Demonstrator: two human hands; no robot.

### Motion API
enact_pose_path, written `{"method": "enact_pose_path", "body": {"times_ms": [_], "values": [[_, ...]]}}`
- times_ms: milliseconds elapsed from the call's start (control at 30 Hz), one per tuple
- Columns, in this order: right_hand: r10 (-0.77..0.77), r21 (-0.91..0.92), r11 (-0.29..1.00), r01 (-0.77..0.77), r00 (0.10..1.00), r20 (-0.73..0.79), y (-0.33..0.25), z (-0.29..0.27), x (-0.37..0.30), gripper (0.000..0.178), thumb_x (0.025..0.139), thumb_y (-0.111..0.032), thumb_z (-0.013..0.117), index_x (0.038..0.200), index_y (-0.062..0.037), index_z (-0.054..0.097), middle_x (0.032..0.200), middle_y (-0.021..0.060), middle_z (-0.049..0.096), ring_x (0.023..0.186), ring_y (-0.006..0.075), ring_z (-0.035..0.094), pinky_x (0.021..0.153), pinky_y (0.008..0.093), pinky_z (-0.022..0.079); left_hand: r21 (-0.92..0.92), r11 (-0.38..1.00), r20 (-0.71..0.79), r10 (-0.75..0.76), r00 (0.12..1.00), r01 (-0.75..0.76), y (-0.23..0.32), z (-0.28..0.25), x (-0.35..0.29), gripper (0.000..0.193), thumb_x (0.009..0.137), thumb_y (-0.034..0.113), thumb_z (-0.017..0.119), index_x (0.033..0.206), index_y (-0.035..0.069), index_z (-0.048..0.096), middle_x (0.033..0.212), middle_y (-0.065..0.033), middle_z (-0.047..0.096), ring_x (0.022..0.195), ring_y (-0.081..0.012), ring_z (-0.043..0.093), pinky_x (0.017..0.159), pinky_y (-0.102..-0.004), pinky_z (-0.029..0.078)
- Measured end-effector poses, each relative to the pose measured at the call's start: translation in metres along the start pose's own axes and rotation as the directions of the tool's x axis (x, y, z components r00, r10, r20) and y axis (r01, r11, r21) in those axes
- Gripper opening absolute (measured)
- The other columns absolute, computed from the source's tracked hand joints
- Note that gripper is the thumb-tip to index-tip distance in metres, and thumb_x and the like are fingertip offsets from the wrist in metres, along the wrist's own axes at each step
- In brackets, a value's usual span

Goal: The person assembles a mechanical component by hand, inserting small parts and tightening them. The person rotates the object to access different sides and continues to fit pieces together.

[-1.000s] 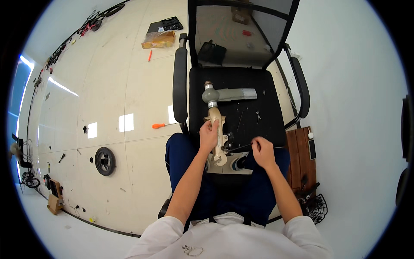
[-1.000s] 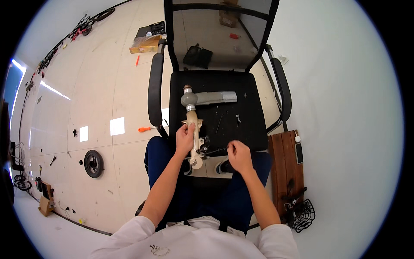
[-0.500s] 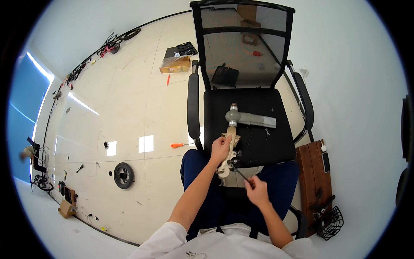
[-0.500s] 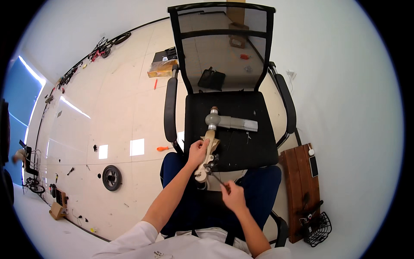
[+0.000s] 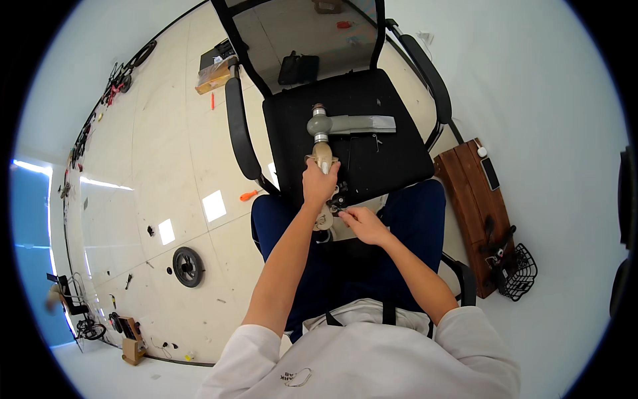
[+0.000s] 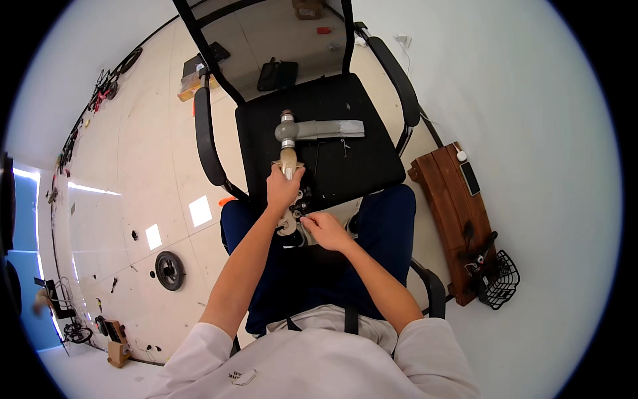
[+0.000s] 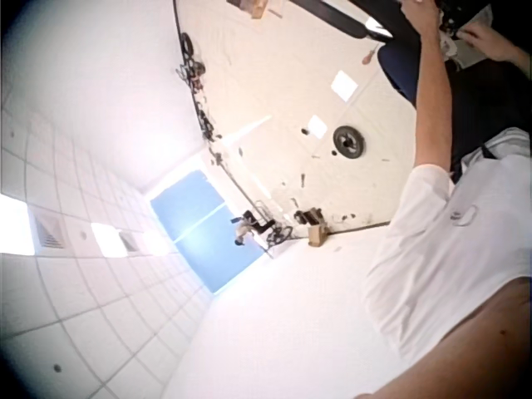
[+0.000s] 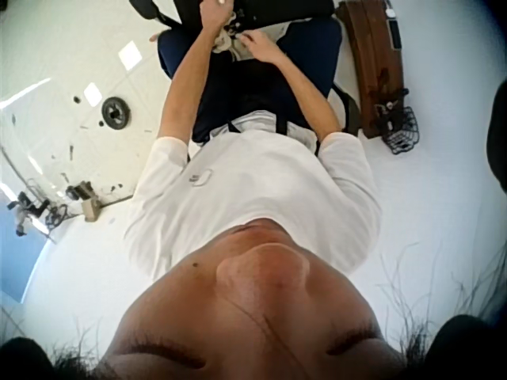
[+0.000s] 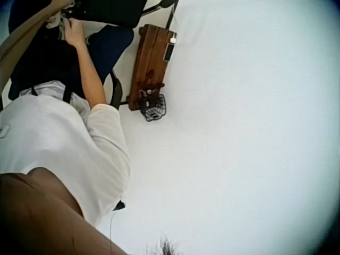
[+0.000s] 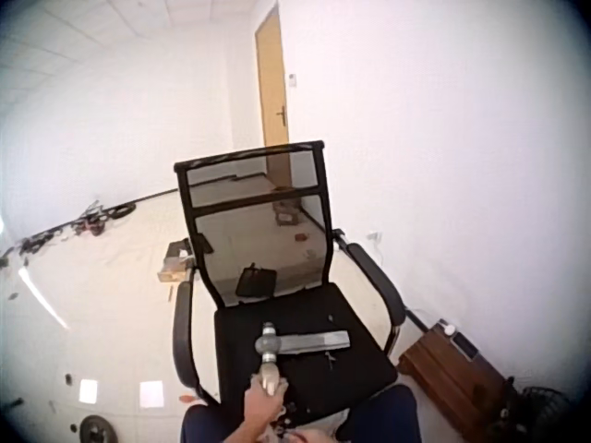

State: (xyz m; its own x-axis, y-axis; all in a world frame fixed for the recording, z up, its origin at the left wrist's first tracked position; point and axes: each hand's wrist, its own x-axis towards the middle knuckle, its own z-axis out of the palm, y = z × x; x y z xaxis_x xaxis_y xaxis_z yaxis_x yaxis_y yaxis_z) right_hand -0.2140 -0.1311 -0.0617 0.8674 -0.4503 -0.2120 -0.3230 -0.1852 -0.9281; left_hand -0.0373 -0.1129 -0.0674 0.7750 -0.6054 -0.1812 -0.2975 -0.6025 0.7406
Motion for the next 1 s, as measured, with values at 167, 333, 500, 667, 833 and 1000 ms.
{"method": "enact_pose_path", "body": {"times_ms": [167,333,500,667,833,1000], "values": [[0.518,0.780,0.491,-0.389,0.850,0.098,-0.019,0.035,-0.012,0.038,0.101,-0.038,0.052,0.076,-0.0106,0.047,0.056,-0.0063,0.030,0.042,0.0056,0.026,0.038,0.0244,0.020,-0.067,0.998,-0.038,0.006,0.999,-0.008,-0.005,0.011,0.002,0.056,0.079,0.037,0.075,0.104,-0.008,0.054,0.098,-0.0314,0.066,0.093,-0.0460,0.065,0.080,-0.0478,0.053],[0.657,0.979,0.177,-0.101,0.753,-0.041,-0.067,0.067,0.007,0.038,0.101,-0.036,0.054,0.075,-0.0109,0.044,0.057,-0.0063,0.027,0.044,0.0064,0.024,0.039,0.0256,0.018,-0.086,0.996,-0.088,-0.002,0.996,-0.006,-0.004,0.009,0.016,0.054,0.077,0.037,0.077,0.098,-0.009,0.059,0.097,-0.0304,0.067,0.094,-0.0446,0.066,0.081,-0.0462,0.053],[0.555,0.978,0.178,-0.108,0.832,-0.009,-0.068,0.074,0.024,0.034,0.101,-0.031,0.055,0.077,-0.0091,0.045,0.057,-0.0065,0.027,0.043,0.0066,0.025,0.040,0.0249,0.022,-0.112,0.994,-0.097,-0.021,0.995,0.010,-0.008,-0.005,0.031,0.056,0.075,0.039,0.078,0.101,-0.008,0.062,0.096,-0.0276,0.068,0.090,-0.0410,0.067,0.079,-0.0437,0.053],[0.359,0.738,0.650,-0.180,0.929,-0.091,-0.026,0.037,-0.008,0.019,0.101,-0.018,0.052,0.096,0.0001,0.055,0.061,-0.0012,0.042,0.046,0.0087,0.040,0.044,0.0258,0.036,-0.267,0.964,-0.073,-0.039,0.997,0.018,-0.007,0.013,0.032,0.054,0.078,0.035,0.077,0.106,-0.008,0.060,0.103,-0.0285,0.066,0.097,-0.0412,0.066,0.084,-0.0446,0.051],[0.421,0.723,0.643,-0.253,0.905,-0.057,-0.026,0.015,-0.011,0.018,0.102,-0.019,0.049,0.104,-0.0017,0.053,0.062,0.0003,0.042,0.048,0.0095,0.041,0.042,0.0262,0.036,-0.197,0.980,-0.115,-0.045,0.992,0.022,-0.012,0.036,0.033,0.047,0.080,0.033,0.075,0.101,-0.006,0.058,0.098,-0.0260,0.067,0.093,-0.0385,0.067,0.080,-0.0433,0.052],[0.470,0.509,0.795,-0.329,0.866,-0.174,-0.027,0.006,0.027,0.021,0.103,-0.024,0.048,0.091,-0.0060,0.045,0.056,0.0001,0.038,0.041,0.0112,0.037,0.039,0.0281,0.033,-0.172,0.985,-0.127,-0.028,0.991,0.006,-0.011,0.036,0.032,0.048,0.081,0.032,0.075,0.102,-0.008,0.057,0.100,-0.0281,0.066,0.094,-0.0412,0.066,0.081,-0.0452,0.052]]}}
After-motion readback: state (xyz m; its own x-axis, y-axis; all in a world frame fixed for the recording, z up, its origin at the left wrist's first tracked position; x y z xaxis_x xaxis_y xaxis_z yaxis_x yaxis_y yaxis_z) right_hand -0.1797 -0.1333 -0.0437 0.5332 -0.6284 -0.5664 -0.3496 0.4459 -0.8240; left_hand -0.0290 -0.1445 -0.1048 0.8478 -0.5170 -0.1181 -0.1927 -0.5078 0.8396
